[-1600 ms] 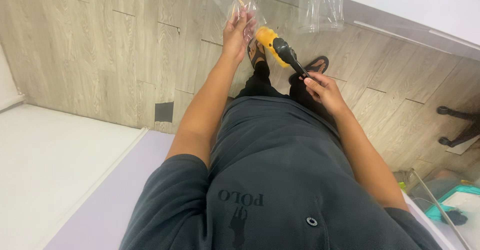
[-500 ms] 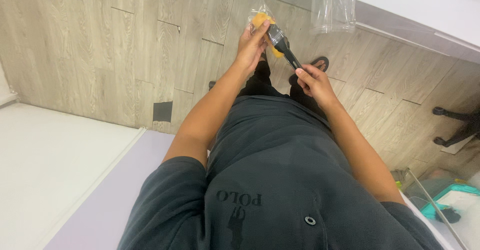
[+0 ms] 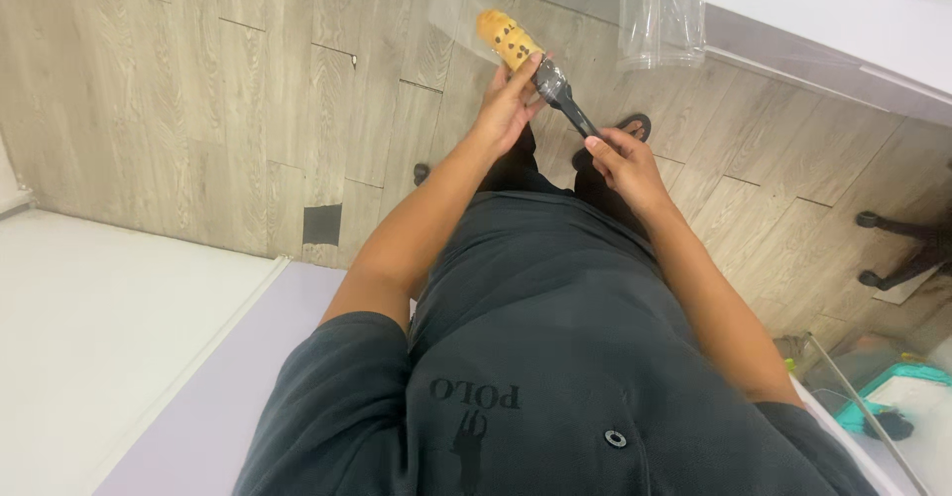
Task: The person uses tongs to place individual green and yellow bread rolls into plastic bags, then places the bagged rolls onto a counter.
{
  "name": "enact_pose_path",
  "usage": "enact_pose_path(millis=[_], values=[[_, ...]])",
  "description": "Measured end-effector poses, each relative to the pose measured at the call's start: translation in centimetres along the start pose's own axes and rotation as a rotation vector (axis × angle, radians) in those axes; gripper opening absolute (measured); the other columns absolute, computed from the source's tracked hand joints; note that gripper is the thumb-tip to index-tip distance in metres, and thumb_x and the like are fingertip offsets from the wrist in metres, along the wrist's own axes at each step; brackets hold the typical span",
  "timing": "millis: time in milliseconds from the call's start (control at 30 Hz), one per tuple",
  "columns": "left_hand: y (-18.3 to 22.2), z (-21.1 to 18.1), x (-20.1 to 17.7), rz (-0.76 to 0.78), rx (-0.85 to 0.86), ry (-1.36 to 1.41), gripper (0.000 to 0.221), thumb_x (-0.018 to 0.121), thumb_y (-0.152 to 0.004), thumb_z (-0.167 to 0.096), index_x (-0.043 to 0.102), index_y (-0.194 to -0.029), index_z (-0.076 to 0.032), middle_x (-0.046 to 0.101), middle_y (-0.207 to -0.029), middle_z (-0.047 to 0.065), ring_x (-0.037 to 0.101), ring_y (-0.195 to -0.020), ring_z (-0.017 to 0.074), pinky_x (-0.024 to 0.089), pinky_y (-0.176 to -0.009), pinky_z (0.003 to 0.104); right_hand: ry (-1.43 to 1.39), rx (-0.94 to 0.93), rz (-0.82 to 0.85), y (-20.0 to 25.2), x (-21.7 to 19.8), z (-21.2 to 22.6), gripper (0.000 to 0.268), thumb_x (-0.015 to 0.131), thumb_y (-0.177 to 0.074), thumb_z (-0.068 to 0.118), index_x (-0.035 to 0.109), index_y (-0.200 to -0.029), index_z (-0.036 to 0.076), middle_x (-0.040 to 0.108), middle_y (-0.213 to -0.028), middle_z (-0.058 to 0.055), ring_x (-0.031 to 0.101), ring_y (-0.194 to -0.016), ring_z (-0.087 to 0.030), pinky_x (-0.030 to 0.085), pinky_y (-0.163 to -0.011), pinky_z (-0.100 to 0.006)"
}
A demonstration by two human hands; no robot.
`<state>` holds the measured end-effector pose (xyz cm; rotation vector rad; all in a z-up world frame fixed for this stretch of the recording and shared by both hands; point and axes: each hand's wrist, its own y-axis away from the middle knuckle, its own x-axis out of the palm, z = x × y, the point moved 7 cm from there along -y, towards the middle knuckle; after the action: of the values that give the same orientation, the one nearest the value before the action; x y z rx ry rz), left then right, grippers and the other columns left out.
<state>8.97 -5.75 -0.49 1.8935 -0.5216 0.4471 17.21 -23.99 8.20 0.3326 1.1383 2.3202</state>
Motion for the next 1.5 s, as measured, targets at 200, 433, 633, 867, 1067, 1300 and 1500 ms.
enact_pose_path(millis=[200, 433, 633, 867, 1067, 1300, 1500], values=[[-0.8, -0.9, -0.8, -0.068, 0.067, -0.024, 0.068, 0.085, -0.078, -0.025, 0.053, -0.135, -0.007, 0.073, -0.121, 0.012, 0.070, -0.105, 0.0233, 0.060, -0.083, 0.039, -0.018, 0.029, 0.001, 1.0, -0.5, -1.0, 0.028, 0.064, -0.102, 0.033, 0.070, -0.116, 0.010, 0.044, -0.067, 0.000, 0.037, -0.057, -0.008, 0.023, -0.047, -0.022], [1.5, 4.2, 3.1, 0.083, -0.025, -0.205, 0.080, 0.093, -0.085, -0.038, 0.044, -0.139, -0.006, 0.066, -0.116, 0.004, 0.069, -0.106, 0.0205, 0.053, -0.102, 0.043, 0.069, -0.125, -0.131, -2.6, -2.0, -3.8, 0.029, 0.066, -0.107, 0.034, 0.072, -0.123, 0.011, 0.053, -0.062, -0.001, 0.050, -0.048, -0.008, 0.034, -0.043, -0.020], [0.2, 6.0, 2.9, 0.052, -0.058, -0.231, 0.081, 0.092, -0.086, -0.041, 0.040, -0.135, -0.003, 0.063, -0.119, 0.010, 0.069, -0.109, 0.0236, 0.053, -0.101, 0.045, 0.116, -0.037, -0.048, 0.2, -4.7, -3.6, 0.050, 0.062, -0.104, 0.050, 0.069, -0.128, 0.007, 0.055, -0.069, -0.002, 0.049, -0.056, -0.010, 0.037, -0.050, -0.025], [-4.4, 11.8, 0.2, -0.026, -0.229, -0.102, 0.027, 0.071, -0.099, -0.017, 0.061, -0.122, -0.010, 0.072, -0.123, 0.002, 0.074, -0.108, 0.0169, 0.060, -0.091, 0.029, 0.023, 0.026, 0.101, 8.9, -13.6, -8.4, 0.036, 0.062, -0.101, 0.038, 0.067, -0.114, 0.005, 0.042, -0.069, -0.001, 0.040, -0.046, -0.007, 0.025, -0.043, -0.020], [2.9, 16.1, 11.3, 0.154, -0.397, -0.272, 0.020, 0.070, -0.094, -0.008, 0.062, -0.112, -0.010, 0.072, -0.126, 0.010, 0.076, -0.098, 0.0179, 0.063, -0.071, 0.022, -0.001, 0.144, 0.020, 11.2, -21.9, -19.3, 0.056, 0.062, -0.100, 0.043, 0.066, -0.127, -0.005, 0.046, -0.071, -0.006, 0.039, -0.047, -0.012, 0.024, -0.045, -0.026], [11.3, 4.1, 30.7, 0.410, -0.060, -0.379, 0.032, 0.062, -0.095, -0.011, 0.061, -0.127, -0.006, 0.070, -0.097, 0.000, 0.059, -0.065, 0.0017, 0.044, -0.049, 0.013, -0.010, 0.222, 0.024, 15.4, -29.8, -22.9, 0.042, 0.064, -0.100, 0.045, 0.065, -0.118, 0.006, 0.045, -0.070, -0.003, 0.033, -0.049, -0.012, 0.022, -0.046, -0.027], [2.5, -8.3, 34.4, 0.474, 0.273, -0.461, 0.017, 0.063, -0.102, -0.024, 0.061, -0.086, -0.019, 0.059, -0.077, -0.006, 0.062, -0.072, 0.0084, 0.040, -0.055, 0.017, -0.006, 0.275, 0.033, 17.5, -33.9, -23.0, 0.038, 0.061, -0.101, 0.046, 0.066, -0.112, 0.010, 0.042, -0.071, 0.000, 0.026, -0.054, -0.011, 0.020, -0.050, -0.028]])
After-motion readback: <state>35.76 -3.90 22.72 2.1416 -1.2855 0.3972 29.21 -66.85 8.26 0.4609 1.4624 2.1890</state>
